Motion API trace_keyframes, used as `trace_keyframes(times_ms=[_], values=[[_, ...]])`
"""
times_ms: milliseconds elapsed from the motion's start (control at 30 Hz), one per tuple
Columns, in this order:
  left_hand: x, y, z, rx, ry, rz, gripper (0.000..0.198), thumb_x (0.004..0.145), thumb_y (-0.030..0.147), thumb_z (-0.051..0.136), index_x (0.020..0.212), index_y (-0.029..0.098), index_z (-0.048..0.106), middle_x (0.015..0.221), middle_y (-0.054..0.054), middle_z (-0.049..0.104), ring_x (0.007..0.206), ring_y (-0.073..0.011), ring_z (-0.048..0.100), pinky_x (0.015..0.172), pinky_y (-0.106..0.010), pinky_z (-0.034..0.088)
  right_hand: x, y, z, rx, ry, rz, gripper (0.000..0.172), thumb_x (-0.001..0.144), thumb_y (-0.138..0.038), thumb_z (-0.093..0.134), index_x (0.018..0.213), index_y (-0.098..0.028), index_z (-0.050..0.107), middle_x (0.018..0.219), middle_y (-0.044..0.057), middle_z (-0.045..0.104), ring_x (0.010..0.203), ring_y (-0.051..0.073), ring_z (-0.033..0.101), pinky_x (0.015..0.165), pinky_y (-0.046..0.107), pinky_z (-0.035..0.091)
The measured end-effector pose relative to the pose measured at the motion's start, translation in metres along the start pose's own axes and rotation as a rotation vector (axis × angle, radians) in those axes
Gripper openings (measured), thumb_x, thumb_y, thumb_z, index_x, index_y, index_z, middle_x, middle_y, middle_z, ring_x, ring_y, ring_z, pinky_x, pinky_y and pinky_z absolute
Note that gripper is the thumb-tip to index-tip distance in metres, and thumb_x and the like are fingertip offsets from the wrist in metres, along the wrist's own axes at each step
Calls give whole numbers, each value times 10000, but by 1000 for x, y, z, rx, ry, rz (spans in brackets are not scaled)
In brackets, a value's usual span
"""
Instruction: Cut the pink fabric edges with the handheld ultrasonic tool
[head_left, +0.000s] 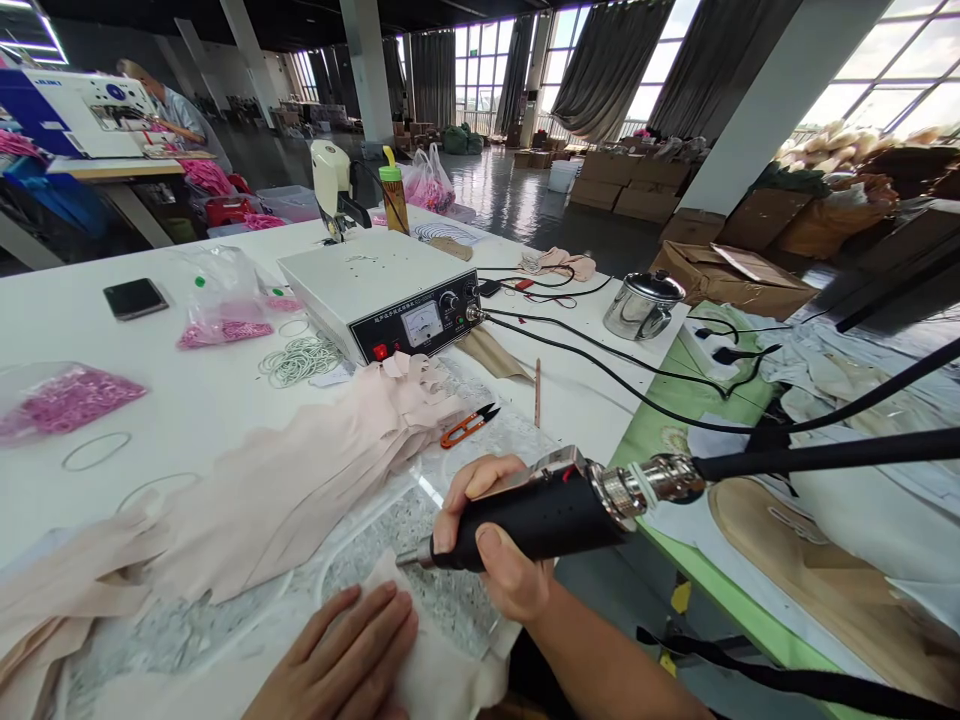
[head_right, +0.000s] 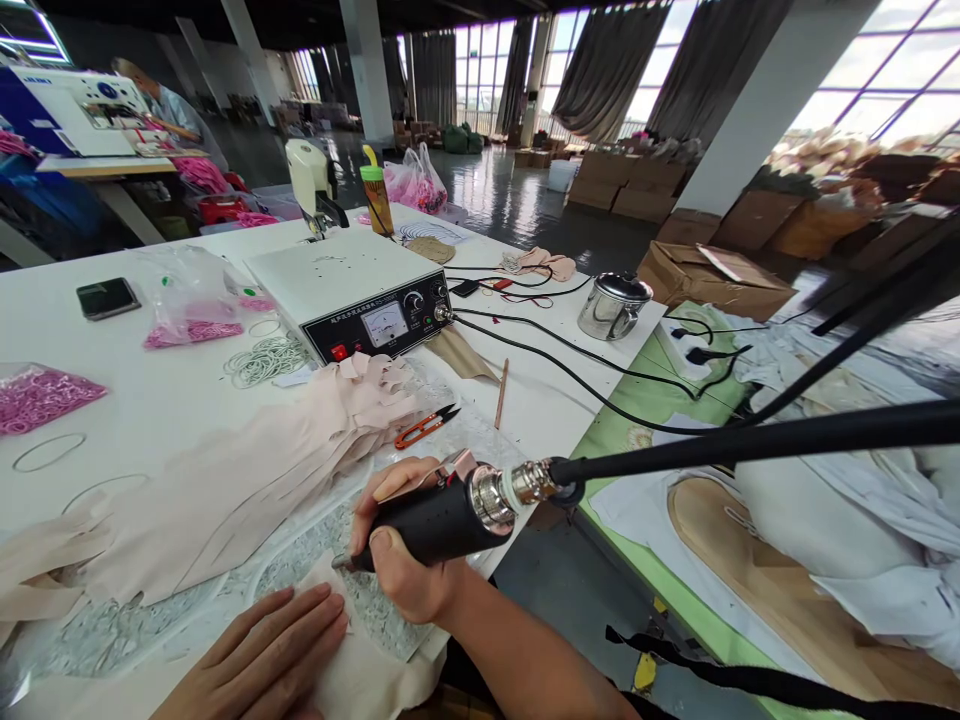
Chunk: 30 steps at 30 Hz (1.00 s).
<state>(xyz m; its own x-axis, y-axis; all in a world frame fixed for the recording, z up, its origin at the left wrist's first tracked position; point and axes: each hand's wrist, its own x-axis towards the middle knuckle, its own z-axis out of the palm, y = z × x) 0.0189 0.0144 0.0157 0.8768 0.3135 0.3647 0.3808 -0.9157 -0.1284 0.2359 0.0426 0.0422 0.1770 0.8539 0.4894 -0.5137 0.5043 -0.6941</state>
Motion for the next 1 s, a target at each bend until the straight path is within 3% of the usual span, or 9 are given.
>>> trace_keyframes(times_ms=[300, 600, 833, 1000], values=[[2, 0, -4, 107, -36, 50, 341, 1067, 338, 445, 1307, 193, 640, 1372, -16, 642, 1277, -178, 582, 1225, -348, 254, -9, -19, -5, -1, -4, 23, 174, 877, -411, 611, 993, -295, 554, 840, -14, 565, 489, 95, 553, 480, 258, 477], [-1, 3, -3, 194, -122, 68, 386, 1039, 333, 456, 1383, 207, 579, 1443, -20, 577, 1313, -197, 556, 1037, -330, 497, -16, -31, -9, -7, -27, 88, 153, 865, -394, 632, 992, -319, 593, 848, -10, 569, 518, 110, 562, 514, 277, 473], [-2, 3, -4, 189, -115, 67, 376, 1043, 335, 460, 1369, 202, 592, 1420, -32, 601, 1291, -200, 576, 1044, -327, 494, -17, -40, -4, -132, 41, 207, 179, 851, -427, 641, 933, -300, 546, 789, -5, 613, 558, 160, 575, 571, 323, 514], [-1, 3, -5, 149, -86, 50, 356, 1052, 335, 461, 1348, 202, 610, 1394, -35, 625, 1280, -194, 586, 1116, -322, 426, -17, -42, -2, -152, 20, 188, 208, 845, -468, 616, 930, -306, 517, 766, -16, 581, 537, 162, 559, 554, 331, 497]])
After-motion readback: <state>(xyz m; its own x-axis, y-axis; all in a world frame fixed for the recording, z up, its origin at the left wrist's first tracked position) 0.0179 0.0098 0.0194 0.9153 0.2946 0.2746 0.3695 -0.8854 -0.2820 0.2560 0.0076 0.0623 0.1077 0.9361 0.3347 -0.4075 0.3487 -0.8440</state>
